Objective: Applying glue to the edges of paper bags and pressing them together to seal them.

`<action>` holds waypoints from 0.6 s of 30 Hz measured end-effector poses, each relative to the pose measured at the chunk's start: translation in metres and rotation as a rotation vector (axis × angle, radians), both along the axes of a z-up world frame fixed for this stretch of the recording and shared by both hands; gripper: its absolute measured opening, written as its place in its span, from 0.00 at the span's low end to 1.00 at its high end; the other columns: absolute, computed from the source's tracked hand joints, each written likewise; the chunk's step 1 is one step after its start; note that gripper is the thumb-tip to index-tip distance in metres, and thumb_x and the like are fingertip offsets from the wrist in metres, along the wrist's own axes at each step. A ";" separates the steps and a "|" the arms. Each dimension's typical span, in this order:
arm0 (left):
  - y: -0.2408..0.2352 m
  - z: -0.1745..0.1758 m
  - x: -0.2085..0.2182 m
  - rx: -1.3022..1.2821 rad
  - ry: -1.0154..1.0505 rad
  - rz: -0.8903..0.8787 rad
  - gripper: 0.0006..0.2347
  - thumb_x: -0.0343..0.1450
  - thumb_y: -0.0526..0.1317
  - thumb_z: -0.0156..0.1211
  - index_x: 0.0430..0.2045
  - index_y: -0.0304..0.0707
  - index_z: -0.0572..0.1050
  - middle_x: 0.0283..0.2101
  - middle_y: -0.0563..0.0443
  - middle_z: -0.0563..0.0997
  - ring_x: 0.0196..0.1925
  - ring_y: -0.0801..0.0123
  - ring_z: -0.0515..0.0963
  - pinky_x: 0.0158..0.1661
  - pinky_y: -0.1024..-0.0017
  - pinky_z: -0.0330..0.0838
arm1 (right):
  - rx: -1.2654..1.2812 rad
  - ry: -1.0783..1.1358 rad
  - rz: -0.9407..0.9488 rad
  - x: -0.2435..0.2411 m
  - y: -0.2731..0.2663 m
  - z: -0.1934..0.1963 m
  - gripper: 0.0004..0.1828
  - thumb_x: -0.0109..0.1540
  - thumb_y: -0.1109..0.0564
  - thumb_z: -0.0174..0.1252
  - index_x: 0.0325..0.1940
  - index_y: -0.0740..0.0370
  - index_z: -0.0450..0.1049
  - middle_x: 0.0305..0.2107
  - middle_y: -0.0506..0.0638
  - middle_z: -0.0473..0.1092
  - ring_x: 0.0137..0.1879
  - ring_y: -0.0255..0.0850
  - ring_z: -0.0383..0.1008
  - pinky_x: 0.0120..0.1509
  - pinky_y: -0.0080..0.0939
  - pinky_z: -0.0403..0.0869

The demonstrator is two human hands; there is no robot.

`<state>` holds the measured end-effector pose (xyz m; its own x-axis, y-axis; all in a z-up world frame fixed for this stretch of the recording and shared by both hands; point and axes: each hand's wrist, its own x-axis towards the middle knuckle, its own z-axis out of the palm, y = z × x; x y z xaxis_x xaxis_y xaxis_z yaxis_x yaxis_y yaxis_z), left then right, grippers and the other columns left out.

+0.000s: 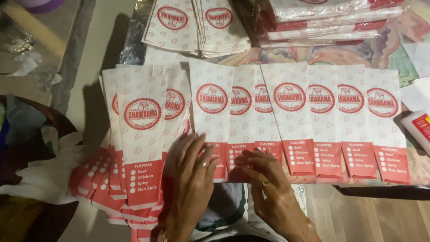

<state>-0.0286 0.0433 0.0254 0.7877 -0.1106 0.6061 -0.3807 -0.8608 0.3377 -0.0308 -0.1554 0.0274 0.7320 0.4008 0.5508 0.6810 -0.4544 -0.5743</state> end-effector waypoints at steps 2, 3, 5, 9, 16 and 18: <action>0.003 -0.001 -0.011 -0.090 0.017 -0.030 0.09 0.71 0.31 0.66 0.42 0.26 0.78 0.54 0.38 0.78 0.60 0.50 0.76 0.63 0.56 0.72 | 0.007 -0.033 -0.010 0.001 0.001 -0.002 0.19 0.61 0.77 0.51 0.53 0.67 0.71 0.53 0.61 0.70 0.66 0.61 0.70 0.75 0.67 0.70; 0.005 -0.001 -0.018 -0.179 0.032 -0.060 0.05 0.71 0.28 0.62 0.38 0.23 0.78 0.50 0.37 0.80 0.56 0.50 0.80 0.59 0.61 0.77 | 0.014 -0.067 -0.020 0.001 0.002 -0.003 0.19 0.60 0.78 0.50 0.52 0.68 0.71 0.52 0.62 0.70 0.65 0.61 0.71 0.76 0.71 0.68; 0.008 -0.006 -0.028 -0.175 0.079 -0.086 0.04 0.71 0.28 0.61 0.36 0.24 0.79 0.50 0.36 0.81 0.57 0.50 0.80 0.59 0.61 0.76 | 0.041 -0.056 0.000 0.001 0.011 0.001 0.16 0.62 0.76 0.49 0.51 0.69 0.72 0.51 0.61 0.71 0.64 0.59 0.72 0.76 0.69 0.68; 0.018 -0.025 -0.037 -0.159 0.196 -0.205 0.17 0.64 0.30 0.71 0.48 0.25 0.79 0.55 0.41 0.80 0.65 0.52 0.74 0.66 0.60 0.68 | 0.045 -0.029 0.096 0.003 0.020 0.002 0.14 0.65 0.71 0.45 0.50 0.73 0.74 0.51 0.63 0.72 0.65 0.59 0.72 0.78 0.71 0.61; 0.023 -0.029 -0.034 -0.145 0.143 -0.240 0.09 0.70 0.24 0.59 0.42 0.19 0.79 0.53 0.34 0.81 0.62 0.44 0.77 0.65 0.52 0.70 | 0.011 -0.055 0.236 0.010 0.038 0.005 0.16 0.61 0.66 0.68 0.50 0.73 0.73 0.52 0.63 0.74 0.63 0.58 0.75 0.77 0.68 0.63; 0.024 -0.034 -0.033 -0.214 0.158 -0.254 0.10 0.69 0.24 0.61 0.44 0.20 0.79 0.54 0.36 0.81 0.63 0.47 0.77 0.64 0.56 0.72 | 0.005 -0.071 0.244 0.013 0.040 0.004 0.15 0.59 0.70 0.68 0.48 0.75 0.73 0.48 0.61 0.74 0.58 0.55 0.76 0.76 0.68 0.64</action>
<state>-0.0621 0.0676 -0.0084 0.8371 -0.1982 0.5099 -0.5019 -0.6489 0.5719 -0.0183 -0.1153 0.0317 0.5730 0.5580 0.6003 0.8091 -0.2685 -0.5227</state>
